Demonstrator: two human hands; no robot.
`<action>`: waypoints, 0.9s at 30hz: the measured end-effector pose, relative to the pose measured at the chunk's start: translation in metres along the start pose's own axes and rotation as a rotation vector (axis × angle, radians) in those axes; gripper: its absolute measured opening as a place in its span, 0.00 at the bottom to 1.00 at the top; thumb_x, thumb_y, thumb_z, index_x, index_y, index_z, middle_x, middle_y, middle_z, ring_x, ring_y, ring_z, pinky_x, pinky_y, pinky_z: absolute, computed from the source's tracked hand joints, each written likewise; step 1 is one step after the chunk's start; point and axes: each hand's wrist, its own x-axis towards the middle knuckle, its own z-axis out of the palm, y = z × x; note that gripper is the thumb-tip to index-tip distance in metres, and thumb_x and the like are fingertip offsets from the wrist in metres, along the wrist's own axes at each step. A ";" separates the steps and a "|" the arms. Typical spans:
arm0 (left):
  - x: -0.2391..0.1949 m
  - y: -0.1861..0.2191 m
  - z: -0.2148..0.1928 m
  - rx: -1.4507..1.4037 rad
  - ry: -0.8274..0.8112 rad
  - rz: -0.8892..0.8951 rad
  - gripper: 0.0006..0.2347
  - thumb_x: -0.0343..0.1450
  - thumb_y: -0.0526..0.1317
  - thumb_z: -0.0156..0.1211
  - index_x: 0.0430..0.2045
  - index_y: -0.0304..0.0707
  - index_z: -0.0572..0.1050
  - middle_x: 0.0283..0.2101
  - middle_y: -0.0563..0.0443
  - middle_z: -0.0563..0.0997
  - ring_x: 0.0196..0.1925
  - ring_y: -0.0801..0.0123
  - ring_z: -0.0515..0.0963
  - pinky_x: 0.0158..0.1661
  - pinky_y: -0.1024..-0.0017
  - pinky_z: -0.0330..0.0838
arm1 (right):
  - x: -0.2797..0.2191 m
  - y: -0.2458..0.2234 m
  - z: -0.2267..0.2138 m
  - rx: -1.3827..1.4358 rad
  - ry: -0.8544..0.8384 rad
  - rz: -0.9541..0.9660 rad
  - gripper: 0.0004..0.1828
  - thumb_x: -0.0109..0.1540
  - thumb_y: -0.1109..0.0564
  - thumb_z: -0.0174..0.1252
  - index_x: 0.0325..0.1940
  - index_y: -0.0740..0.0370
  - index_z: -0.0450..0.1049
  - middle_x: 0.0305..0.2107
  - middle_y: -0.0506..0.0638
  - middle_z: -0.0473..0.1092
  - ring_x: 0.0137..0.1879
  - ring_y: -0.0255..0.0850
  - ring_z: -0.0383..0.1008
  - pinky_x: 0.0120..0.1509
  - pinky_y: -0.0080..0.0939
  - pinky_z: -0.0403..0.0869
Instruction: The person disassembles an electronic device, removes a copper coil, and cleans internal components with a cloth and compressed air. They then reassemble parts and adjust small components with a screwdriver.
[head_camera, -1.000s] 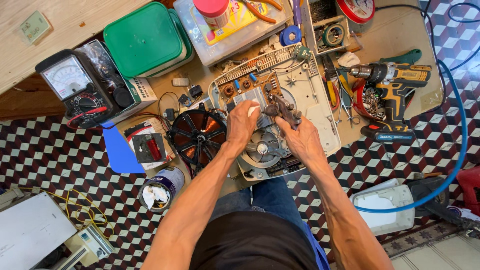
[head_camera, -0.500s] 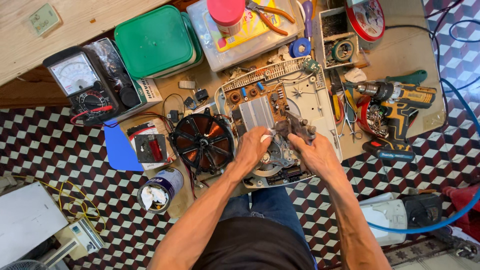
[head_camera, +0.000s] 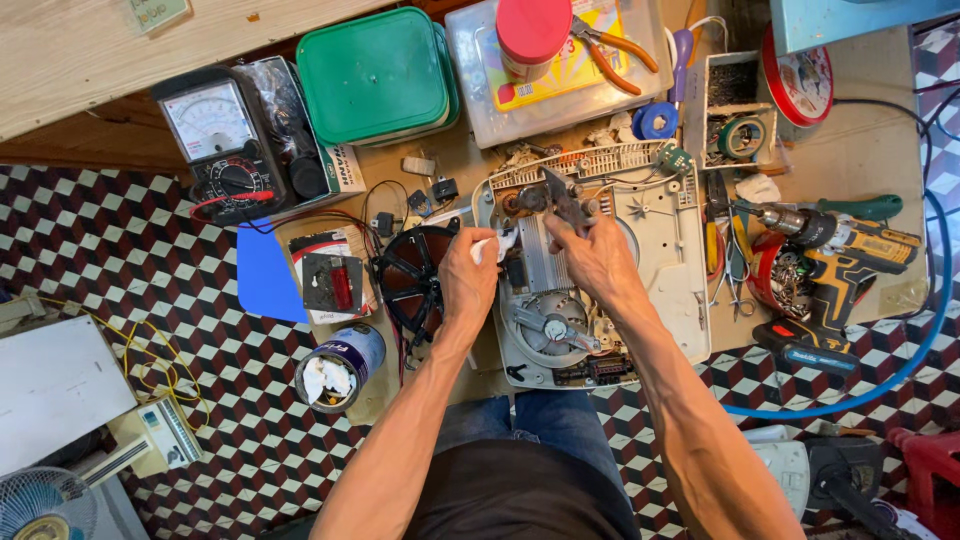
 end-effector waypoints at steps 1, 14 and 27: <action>0.002 0.000 0.000 -0.061 0.002 -0.063 0.07 0.71 0.37 0.58 0.38 0.33 0.75 0.40 0.41 0.82 0.37 0.52 0.85 0.35 0.61 0.80 | 0.002 -0.002 0.001 -0.008 -0.006 0.001 0.20 0.64 0.42 0.57 0.44 0.61 0.77 0.25 0.51 0.76 0.30 0.40 0.72 0.35 0.45 0.71; 0.030 0.010 0.016 0.011 -0.051 0.116 0.09 0.73 0.30 0.53 0.42 0.30 0.80 0.43 0.41 0.78 0.36 0.59 0.85 0.39 0.68 0.79 | -0.050 0.025 -0.006 -0.310 0.519 -0.108 0.17 0.63 0.56 0.53 0.58 0.57 0.69 0.48 0.61 0.74 0.41 0.67 0.75 0.43 0.61 0.71; 0.037 0.009 0.017 -0.032 -0.074 -0.009 0.10 0.74 0.33 0.53 0.45 0.34 0.80 0.47 0.42 0.80 0.39 0.60 0.86 0.40 0.69 0.78 | -0.004 0.027 -0.031 -0.428 0.480 -0.106 0.11 0.67 0.52 0.57 0.51 0.57 0.68 0.41 0.62 0.75 0.37 0.66 0.74 0.40 0.64 0.70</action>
